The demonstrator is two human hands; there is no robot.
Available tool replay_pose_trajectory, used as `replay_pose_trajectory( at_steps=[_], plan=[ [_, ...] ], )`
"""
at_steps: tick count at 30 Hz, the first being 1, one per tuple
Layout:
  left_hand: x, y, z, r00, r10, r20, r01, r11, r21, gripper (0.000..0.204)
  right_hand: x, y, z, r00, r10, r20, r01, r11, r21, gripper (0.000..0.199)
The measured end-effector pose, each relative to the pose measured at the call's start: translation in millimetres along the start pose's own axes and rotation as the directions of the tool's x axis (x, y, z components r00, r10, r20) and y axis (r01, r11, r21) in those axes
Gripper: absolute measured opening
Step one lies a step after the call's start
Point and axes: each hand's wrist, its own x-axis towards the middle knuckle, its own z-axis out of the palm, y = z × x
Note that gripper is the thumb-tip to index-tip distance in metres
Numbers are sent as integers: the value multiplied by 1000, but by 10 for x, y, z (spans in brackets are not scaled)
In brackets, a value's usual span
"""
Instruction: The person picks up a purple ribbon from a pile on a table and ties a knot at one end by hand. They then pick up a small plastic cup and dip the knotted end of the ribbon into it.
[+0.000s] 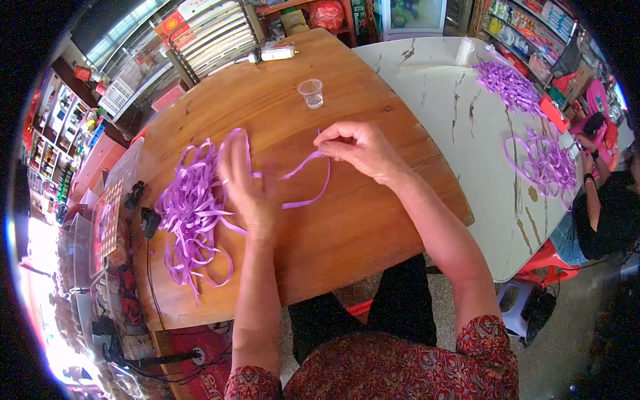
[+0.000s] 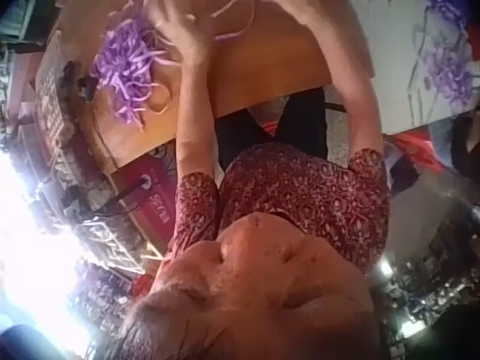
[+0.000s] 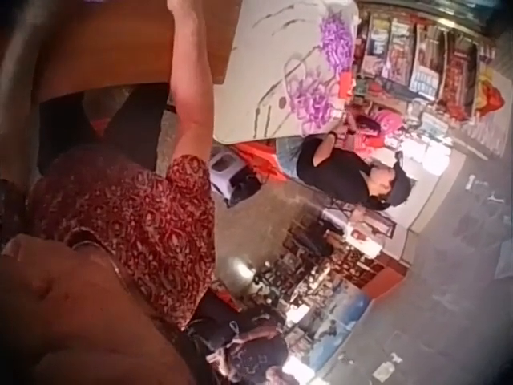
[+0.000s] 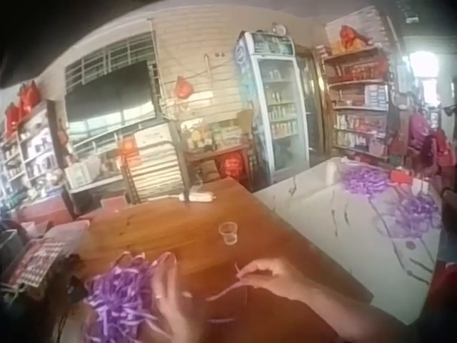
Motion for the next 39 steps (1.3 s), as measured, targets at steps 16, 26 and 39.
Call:
replay_pose_trajectory(
  at_steps=[16, 26, 39],
  plan=[
    [-170, 167, 93, 642, -367, 673, 766, 349, -540, 8, -48, -21, 63, 856, -516, 29, 465, 744, -479, 21],
    [-198, 139, 126, 679, -365, 637, 732, 399, -552, 10, -111, 33, 172, 782, -597, 177, 528, 484, -698, 19],
    [-183, 72, 140, 747, -383, 544, 663, 498, -559, 3, -132, 6, 85, 866, -500, 11, 398, 676, -621, 16]
  ],
)
